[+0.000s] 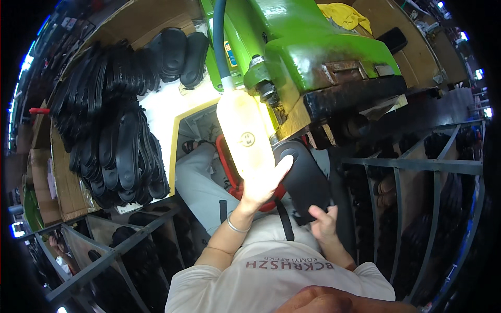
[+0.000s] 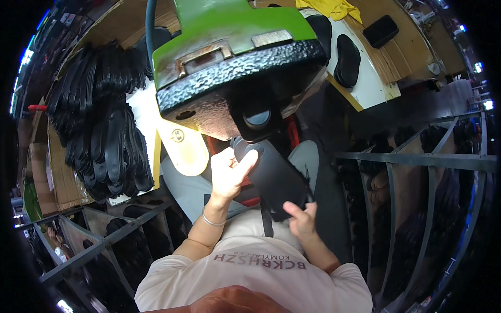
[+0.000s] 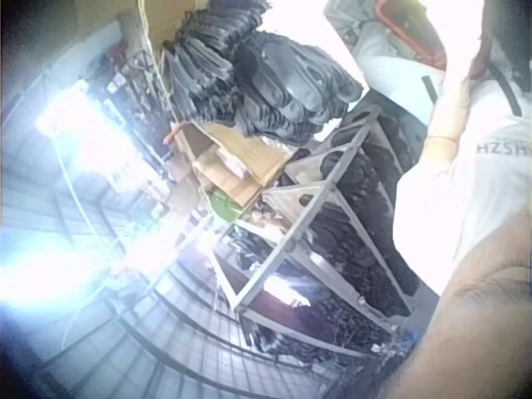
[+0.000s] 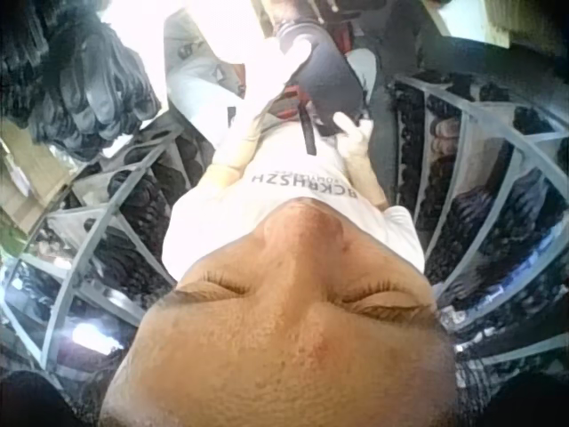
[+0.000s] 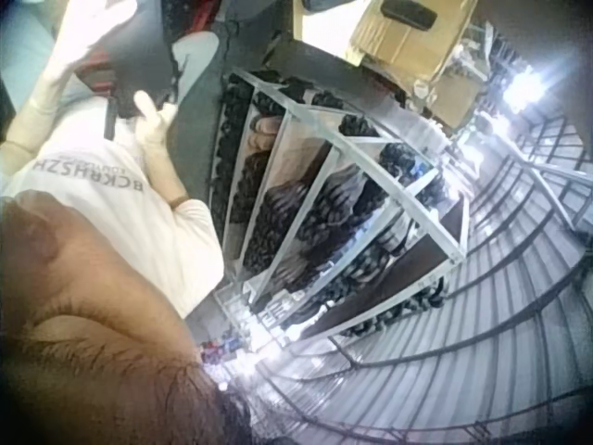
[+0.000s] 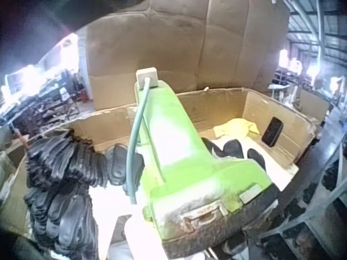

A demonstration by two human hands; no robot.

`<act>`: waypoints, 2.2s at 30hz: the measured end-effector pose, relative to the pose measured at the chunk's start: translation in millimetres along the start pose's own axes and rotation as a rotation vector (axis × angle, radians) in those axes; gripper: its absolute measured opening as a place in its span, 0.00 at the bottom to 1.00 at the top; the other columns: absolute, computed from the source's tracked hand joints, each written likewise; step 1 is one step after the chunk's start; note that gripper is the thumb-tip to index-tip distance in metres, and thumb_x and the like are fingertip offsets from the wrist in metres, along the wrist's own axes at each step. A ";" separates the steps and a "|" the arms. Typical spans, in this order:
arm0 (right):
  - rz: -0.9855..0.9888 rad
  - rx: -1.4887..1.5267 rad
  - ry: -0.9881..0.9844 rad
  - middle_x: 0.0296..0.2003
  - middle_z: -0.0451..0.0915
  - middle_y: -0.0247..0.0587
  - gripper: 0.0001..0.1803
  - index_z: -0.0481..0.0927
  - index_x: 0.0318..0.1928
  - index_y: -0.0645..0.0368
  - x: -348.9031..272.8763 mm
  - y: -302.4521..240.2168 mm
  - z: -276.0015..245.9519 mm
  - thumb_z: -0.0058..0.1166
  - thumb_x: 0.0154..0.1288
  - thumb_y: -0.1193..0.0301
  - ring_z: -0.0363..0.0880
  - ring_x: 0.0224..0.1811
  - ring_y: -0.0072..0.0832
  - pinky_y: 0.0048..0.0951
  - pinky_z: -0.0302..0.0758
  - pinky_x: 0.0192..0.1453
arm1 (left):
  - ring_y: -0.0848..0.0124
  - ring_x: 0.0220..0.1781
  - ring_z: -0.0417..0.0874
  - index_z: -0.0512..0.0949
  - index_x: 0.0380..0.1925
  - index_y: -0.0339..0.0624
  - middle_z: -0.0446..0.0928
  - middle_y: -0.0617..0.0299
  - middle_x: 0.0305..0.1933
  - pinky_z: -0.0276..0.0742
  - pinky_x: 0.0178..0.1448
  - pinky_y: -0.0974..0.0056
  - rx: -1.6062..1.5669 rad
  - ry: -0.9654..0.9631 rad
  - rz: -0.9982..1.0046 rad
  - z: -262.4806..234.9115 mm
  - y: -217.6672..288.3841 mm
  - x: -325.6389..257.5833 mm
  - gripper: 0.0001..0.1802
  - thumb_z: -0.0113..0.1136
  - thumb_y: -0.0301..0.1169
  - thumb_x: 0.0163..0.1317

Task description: Trimming and smoothing the edges of shoe soles using a mechanical grinding machine in a factory.

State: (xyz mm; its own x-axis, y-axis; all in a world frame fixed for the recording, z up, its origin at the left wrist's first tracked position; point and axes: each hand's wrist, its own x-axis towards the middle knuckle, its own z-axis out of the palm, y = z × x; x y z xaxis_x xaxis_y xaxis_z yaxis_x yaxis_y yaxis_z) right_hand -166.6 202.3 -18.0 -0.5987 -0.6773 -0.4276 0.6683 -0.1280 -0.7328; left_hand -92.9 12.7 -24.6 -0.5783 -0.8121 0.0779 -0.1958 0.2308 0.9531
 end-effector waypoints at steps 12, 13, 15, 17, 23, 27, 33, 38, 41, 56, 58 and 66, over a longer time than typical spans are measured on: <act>-0.619 -0.400 0.033 0.46 0.75 0.51 0.23 0.73 0.49 0.69 88.9 -86.0 10.3 0.52 0.48 0.87 0.76 0.48 0.37 0.32 0.72 0.56 | 0.81 0.24 0.73 0.77 0.30 0.35 0.75 0.66 0.23 0.68 0.28 0.75 -0.169 -0.004 0.031 -12.9 25.1 11.3 0.07 0.64 0.24 0.53; -0.382 -0.028 0.023 0.44 0.76 0.47 0.25 0.71 0.51 0.67 92.1 -90.5 21.1 0.52 0.47 0.86 0.77 0.46 0.34 0.30 0.73 0.54 | 0.80 0.27 0.75 0.77 0.30 0.35 0.76 0.66 0.25 0.70 0.31 0.73 -0.378 0.028 0.028 -15.4 26.0 11.9 0.07 0.65 0.23 0.52; -0.356 -0.049 0.009 0.43 0.76 0.44 0.26 0.71 0.51 0.65 99.4 -88.5 28.8 0.52 0.46 0.85 0.77 0.45 0.31 0.29 0.73 0.52 | 0.77 0.32 0.76 0.76 0.32 0.35 0.76 0.64 0.30 0.71 0.36 0.71 -0.463 -0.027 -0.105 -26.3 24.6 8.9 0.10 0.66 0.21 0.50; -0.332 -0.071 -0.003 0.41 0.77 0.41 0.27 0.70 0.52 0.63 102.5 -83.7 35.1 0.51 0.46 0.85 0.77 0.43 0.28 0.27 0.74 0.51 | 0.73 0.32 0.80 0.77 0.36 0.30 0.80 0.59 0.33 0.75 0.39 0.70 -0.489 0.082 0.150 -35.8 18.7 8.2 0.13 0.66 0.26 0.52; -0.292 -0.103 -0.140 0.39 0.76 0.36 0.23 0.72 0.45 0.63 102.5 -55.9 60.5 0.49 0.43 0.87 0.76 0.41 0.23 0.22 0.72 0.49 | 0.76 0.35 0.79 0.77 0.36 0.29 0.80 0.58 0.34 0.74 0.42 0.71 -0.530 0.107 -0.089 -77.2 12.9 -9.0 0.12 0.65 0.22 0.51; -0.171 -0.200 -0.194 0.41 0.77 0.37 0.24 0.74 0.47 0.63 100.6 -41.3 67.7 0.56 0.45 0.88 0.77 0.42 0.23 0.23 0.73 0.47 | 0.75 0.34 0.78 0.77 0.34 0.29 0.80 0.59 0.33 0.74 0.42 0.71 -0.641 0.148 -0.231 -95.3 -4.6 -28.9 0.11 0.64 0.19 0.50; -0.270 -0.278 -0.227 0.38 0.79 0.44 0.22 0.74 0.45 0.71 106.0 -32.4 94.3 0.56 0.44 0.84 0.80 0.39 0.28 0.26 0.76 0.46 | 0.78 0.34 0.77 0.76 0.38 0.29 0.79 0.62 0.34 0.73 0.40 0.73 -0.540 -0.062 -0.236 -116.8 -32.8 -60.4 0.14 0.64 0.18 0.50; -0.268 -0.295 -0.267 0.41 0.78 0.37 0.24 0.75 0.47 0.66 107.7 -47.8 81.0 0.59 0.44 0.86 0.77 0.42 0.23 0.23 0.74 0.47 | 0.78 0.36 0.77 0.76 0.41 0.30 0.79 0.62 0.35 0.74 0.42 0.72 -0.482 -0.144 -0.204 -99.8 -15.0 -42.7 0.16 0.65 0.18 0.50; -0.259 -0.211 -0.226 0.42 0.78 0.40 0.23 0.75 0.48 0.66 105.3 -58.2 52.5 0.57 0.47 0.82 0.77 0.43 0.25 0.24 0.72 0.50 | 0.78 0.34 0.78 0.77 0.40 0.32 0.81 0.61 0.33 0.74 0.41 0.72 -0.320 -0.165 -0.082 -90.0 7.0 -19.2 0.16 0.66 0.21 0.49; -0.222 -0.154 -0.307 0.33 0.78 0.33 0.19 0.77 0.41 0.64 110.9 -46.1 100.1 0.61 0.44 0.83 0.76 0.34 0.19 0.20 0.73 0.41 | 0.76 0.38 0.78 0.74 0.37 0.32 0.79 0.57 0.35 0.74 0.45 0.71 -0.538 -0.090 -0.174 -89.8 -18.9 -68.9 0.14 0.64 0.18 0.49; -0.278 -0.234 -0.365 0.32 0.79 0.32 0.17 0.78 0.37 0.63 113.4 -46.2 103.5 0.64 0.43 0.83 0.77 0.34 0.18 0.20 0.73 0.43 | 0.76 0.38 0.79 0.74 0.39 0.31 0.80 0.57 0.37 0.74 0.45 0.70 -0.447 -0.174 -0.184 -85.8 -9.6 -57.8 0.15 0.64 0.19 0.50; -0.275 -0.393 -0.222 0.47 0.75 0.41 0.29 0.64 0.55 0.64 83.2 -22.9 82.4 0.61 0.54 0.76 0.75 0.48 0.25 0.27 0.72 0.53 | 0.75 0.33 0.77 0.79 0.36 0.35 0.79 0.63 0.31 0.72 0.38 0.70 -0.146 -0.157 -0.024 -30.9 22.4 22.8 0.09 0.61 0.28 0.58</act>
State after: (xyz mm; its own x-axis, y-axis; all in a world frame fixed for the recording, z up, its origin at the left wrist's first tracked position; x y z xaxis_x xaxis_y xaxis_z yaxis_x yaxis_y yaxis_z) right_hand -195.3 89.1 6.8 -0.5922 -0.7994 -0.1007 0.2580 -0.0698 -0.9636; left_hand -85.9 -17.1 7.6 -0.6932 -0.7204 0.0192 -0.1004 0.1228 0.9873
